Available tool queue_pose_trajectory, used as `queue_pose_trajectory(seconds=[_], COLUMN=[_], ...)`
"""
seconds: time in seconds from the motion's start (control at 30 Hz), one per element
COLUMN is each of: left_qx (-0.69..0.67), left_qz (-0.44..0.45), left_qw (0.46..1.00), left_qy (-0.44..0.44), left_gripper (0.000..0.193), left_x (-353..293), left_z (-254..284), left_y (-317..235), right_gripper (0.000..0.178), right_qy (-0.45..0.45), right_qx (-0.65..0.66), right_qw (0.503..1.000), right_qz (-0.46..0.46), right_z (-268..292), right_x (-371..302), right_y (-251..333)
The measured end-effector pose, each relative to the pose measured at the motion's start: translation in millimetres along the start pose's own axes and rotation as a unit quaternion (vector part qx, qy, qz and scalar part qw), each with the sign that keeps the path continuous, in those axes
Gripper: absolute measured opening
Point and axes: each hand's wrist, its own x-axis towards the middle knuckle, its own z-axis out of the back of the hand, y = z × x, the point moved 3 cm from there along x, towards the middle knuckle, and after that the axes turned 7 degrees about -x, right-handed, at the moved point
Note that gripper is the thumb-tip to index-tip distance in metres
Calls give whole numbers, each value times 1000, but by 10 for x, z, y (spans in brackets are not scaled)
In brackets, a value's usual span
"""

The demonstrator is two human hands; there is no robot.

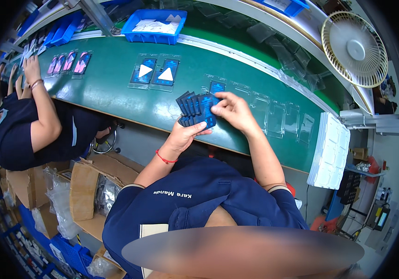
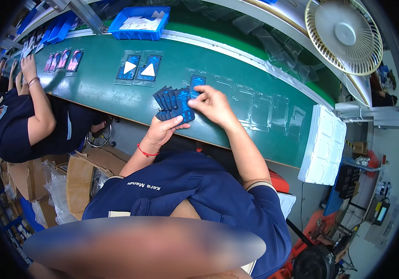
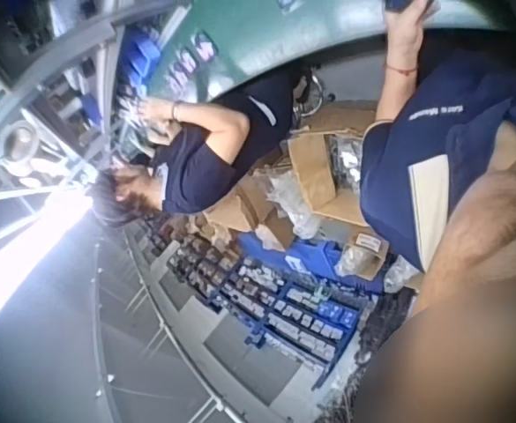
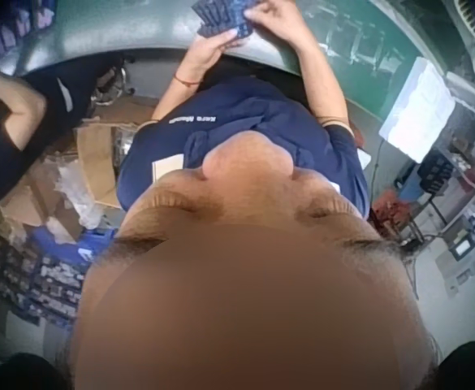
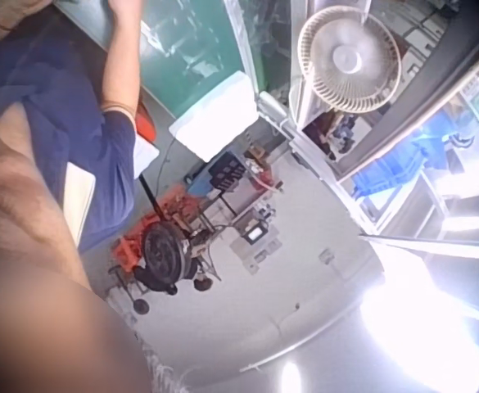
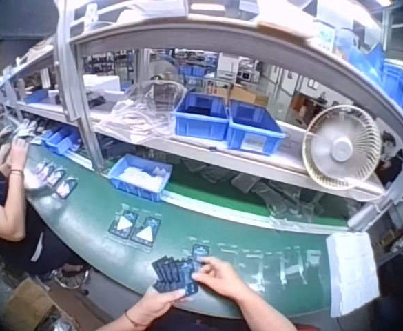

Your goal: The person assembles small electronic components into clear plastic packaging on a green workbench. They place blue circuit boards into the plastic trays, add white triangular paper inserts, and arrange the finished units in a row. The process is repeated for multiple units throughout the clip.

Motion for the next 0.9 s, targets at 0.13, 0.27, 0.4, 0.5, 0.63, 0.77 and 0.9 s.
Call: queue_pose_trajectory(seconds=[0.13, 0.27, 0.4, 0.5, 0.63, 0.77, 0.9], left_qx=[-9, -34, -63, -53, -14, 22, -2], left_qz=[29, 45, 57, 42, 43, 87, 96], left_qw=[999, 997, 993, 997, 998, 995, 994], left_qy=[18, 48, 83, 41, 39, 49, 58], left_gripper=[39, 47, 52, 44, 43, 43, 45], left_x=[64, 36, 39, 58, 105, 156, 131], left_z=[-84, -232, -283, -306, -273, -393, -528], left_y=[157, 144, 117, 131, 218, 290, 246], right_gripper=[20, 19, 50, 57, 49, 19, 12], right_qy=[26, -112, -199, -212, -177, -58, -186], right_qx=[153, 56, -308, -376, -264, 147, 149], right_qw=[986, 985, 928, 900, 947, 987, 967], right_qz=[-60, -115, -68, -68, -57, -41, -85], right_z=[135, 644, 671, 532, 462, 351, 913], right_x=[-157, -144, -123, -144, -334, -468, -618], right_y=[-19, -160, -183, -46, 138, -33, -189])
